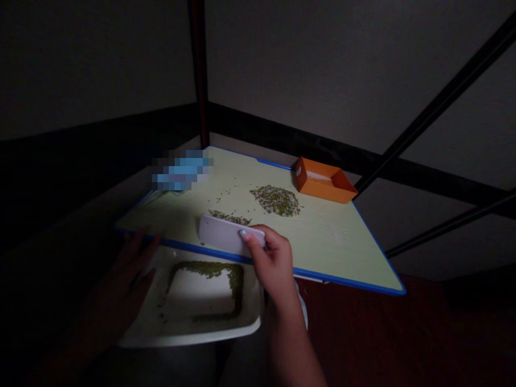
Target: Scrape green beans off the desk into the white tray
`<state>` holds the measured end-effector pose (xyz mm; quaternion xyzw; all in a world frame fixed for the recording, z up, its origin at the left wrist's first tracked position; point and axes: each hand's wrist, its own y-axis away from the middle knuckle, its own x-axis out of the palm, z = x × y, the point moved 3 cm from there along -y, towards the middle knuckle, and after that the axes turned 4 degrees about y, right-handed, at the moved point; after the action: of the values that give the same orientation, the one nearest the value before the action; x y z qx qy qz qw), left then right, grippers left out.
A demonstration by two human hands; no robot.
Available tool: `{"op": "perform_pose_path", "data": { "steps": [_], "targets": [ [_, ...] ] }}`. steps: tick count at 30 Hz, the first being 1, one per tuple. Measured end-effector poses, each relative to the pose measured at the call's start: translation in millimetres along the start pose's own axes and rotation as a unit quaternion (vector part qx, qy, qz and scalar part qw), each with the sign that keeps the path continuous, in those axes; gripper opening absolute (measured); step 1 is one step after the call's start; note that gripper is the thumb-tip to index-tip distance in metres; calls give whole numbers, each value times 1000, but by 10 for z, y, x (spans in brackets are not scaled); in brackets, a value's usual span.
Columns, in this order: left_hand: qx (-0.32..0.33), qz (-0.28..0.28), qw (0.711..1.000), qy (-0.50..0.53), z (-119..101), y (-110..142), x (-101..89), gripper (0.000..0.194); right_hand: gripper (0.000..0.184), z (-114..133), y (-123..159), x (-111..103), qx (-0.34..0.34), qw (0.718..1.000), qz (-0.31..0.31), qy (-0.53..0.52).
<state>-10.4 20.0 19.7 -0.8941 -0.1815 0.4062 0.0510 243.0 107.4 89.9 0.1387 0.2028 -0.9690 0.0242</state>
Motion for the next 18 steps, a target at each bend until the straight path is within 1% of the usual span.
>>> {"op": "perform_pose_path", "data": {
  "steps": [5, 9, 11, 14, 18],
  "targets": [
    [-8, -5, 1000, 0, 15, 5, 1, 54, 29, -2, 15, -2, 9, 1000, 2, -7],
    [-1, -5, 1000, 6, 24, 7, 3, 54, 28, 4, 25, 7, 5, 999, 17, -32],
    [-2, -4, 1000, 9, 20, 5, 0, 54, 28, 10, 29, -8, 2, 999, 11, -30],
    [-10, -2, 1000, 9, 4, 0, -6, 54, 27, 9, 27, -55, -8, 999, -31, -7],
    [-24, 3, 1000, 11, 8, -7, -8, 54, 27, 8, 35, -164, -26, 991, -115, 54]
  ]
}}
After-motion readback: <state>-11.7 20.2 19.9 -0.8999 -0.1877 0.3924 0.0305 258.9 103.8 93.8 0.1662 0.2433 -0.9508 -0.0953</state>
